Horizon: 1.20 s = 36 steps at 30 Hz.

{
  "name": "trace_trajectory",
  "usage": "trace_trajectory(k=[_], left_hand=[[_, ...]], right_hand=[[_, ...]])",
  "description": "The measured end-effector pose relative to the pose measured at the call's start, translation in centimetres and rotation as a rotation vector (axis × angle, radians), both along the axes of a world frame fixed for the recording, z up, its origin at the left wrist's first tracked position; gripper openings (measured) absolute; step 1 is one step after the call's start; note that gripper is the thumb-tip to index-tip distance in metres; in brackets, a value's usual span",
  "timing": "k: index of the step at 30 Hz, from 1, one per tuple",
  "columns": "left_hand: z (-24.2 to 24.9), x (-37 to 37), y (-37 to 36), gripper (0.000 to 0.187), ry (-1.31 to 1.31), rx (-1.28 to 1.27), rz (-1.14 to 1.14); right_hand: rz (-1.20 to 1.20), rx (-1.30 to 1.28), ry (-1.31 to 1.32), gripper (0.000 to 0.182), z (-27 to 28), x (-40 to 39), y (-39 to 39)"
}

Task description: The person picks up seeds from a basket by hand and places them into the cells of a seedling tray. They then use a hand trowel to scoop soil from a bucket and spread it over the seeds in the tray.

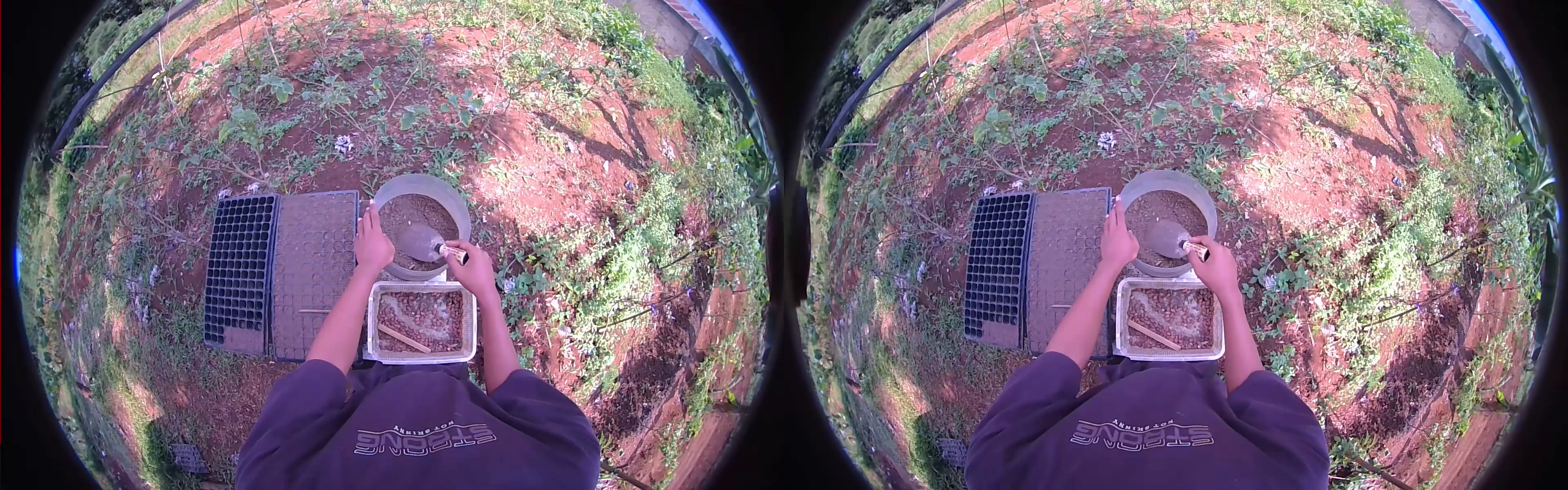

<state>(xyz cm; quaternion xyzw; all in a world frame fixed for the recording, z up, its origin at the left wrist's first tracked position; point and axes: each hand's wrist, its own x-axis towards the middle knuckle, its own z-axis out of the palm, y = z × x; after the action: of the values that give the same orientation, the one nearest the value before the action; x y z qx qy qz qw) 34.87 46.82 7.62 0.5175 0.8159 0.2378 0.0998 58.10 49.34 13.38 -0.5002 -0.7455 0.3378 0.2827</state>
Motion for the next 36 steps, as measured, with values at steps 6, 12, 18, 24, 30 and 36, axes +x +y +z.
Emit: trace_trajectory(k=[6,12,18,24,30,36], left_hand=[[0.4,0.1,-0.2,0.086,-0.025,-0.005,-0.004],[0.5,0.0,-0.1,0.087,-0.051,-0.009,0.003],[0.7,0.1,-0.1,0.088,-0.077,-0.003,0.002],[0.3,0.0,0.0,0.09,-0.058,0.007,-0.001],[0.3,0.1,0.1,0.09,-0.052,0.008,0.003],[0.5,0.2,0.1,0.091,-0.054,-0.011,0.021]], right_hand=[[0.004,0.128,-0.223,0.025,4.8,-1.4,0.9],[0.05,0.037,-0.401,0.026,3.9,-2.8,3.6],[0.112,-0.028,-0.68,0.035,0.8,-3.0,4.2],[0.092,-0.018,-0.688,0.037,1.8,-2.8,3.3],[0.107,0.257,-0.577,0.034,0.8,-2.9,2.8],[-0.06,-0.216,-0.451,0.036,0.5,-2.4,3.4]])
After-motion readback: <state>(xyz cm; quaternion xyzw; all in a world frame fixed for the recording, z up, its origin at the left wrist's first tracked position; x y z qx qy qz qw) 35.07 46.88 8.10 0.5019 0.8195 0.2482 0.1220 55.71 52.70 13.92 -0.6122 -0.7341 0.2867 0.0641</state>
